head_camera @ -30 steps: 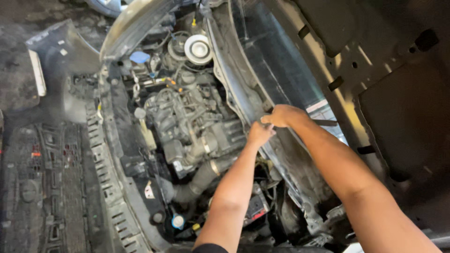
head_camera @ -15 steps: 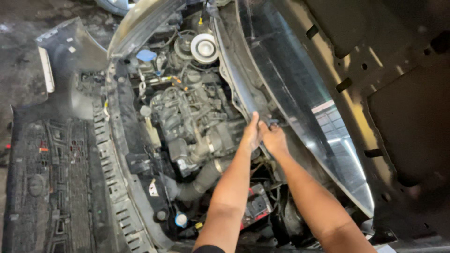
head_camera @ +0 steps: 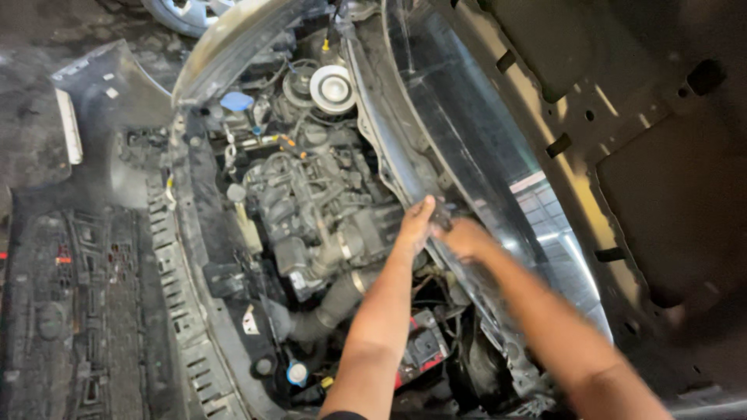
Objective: The person uses a ratchet to loosen and remove bolts from the engine bay of a car with the hood open. They manipulate components near the windshield cowl and battery area, then place the ratchet on a nearby stool.
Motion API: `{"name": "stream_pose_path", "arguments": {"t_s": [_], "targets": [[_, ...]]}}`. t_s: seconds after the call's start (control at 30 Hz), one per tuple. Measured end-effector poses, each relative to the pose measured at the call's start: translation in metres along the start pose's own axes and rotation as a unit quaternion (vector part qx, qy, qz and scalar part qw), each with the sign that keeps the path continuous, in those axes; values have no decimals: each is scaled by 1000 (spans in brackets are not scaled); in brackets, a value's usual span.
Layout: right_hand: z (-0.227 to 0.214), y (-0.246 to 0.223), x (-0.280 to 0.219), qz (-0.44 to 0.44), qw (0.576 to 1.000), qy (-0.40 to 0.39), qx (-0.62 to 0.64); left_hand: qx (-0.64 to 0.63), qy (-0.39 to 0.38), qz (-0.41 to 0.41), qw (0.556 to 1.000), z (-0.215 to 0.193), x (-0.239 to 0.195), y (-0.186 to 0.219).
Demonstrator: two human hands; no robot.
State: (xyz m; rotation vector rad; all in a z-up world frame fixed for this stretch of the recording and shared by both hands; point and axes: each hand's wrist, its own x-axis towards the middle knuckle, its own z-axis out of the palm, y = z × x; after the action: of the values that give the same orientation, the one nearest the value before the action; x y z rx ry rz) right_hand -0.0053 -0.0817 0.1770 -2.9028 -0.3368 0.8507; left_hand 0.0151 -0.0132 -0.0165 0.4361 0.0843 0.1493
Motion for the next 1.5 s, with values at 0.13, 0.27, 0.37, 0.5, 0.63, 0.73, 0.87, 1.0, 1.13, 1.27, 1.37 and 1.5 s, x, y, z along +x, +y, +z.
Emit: {"name": "stream_pose_path", "arguments": {"t_s": [0.13, 0.27, 0.37, 0.5, 0.63, 0.73, 0.87, 1.0, 1.13, 1.27, 1.37, 1.5], "targets": [[-75, -19, 3, -96, 955, 50, -276, -35, 30, -6, 999, 0, 2, -10], [-81, -18, -14, -41, 956, 98, -275, -85, 82, -34, 992, 6, 9, -4], [-12, 2, -42, -7, 973, 79, -216, -66, 82, 6, 994, 7, 10, -4], [107, 26, -60, 21, 992, 65, 104, -13, 102, 25, 994, 12, 11, -15], [49, 37, -21, -108, 955, -131, -243, 38, 110, 20, 993, 3, 8, -7], [-44, 30, -15, -38, 947, -17, -317, 8, 102, 15, 995, 7, 3, -6], [-76, 1, -38, -50, 933, 185, -304, -40, 101, -15, 994, 15, 4, -1], [15, -6, -61, -23, 925, 198, -322, -16, 96, -5, 995, 11, 8, 3], [62, 9, -54, -56, 975, 106, -186, -46, 63, 21, 997, 12, 6, -1], [-11, 6, -32, -27, 934, -26, -356, -22, 75, -8, 997, 15, -4, 10], [-67, 0, -26, -46, 941, 151, -299, -21, 105, -46, 993, 21, -6, 18], [-41, 8, -33, -10, 945, 157, -286, -9, 96, -7, 995, 26, -4, 21]]}}
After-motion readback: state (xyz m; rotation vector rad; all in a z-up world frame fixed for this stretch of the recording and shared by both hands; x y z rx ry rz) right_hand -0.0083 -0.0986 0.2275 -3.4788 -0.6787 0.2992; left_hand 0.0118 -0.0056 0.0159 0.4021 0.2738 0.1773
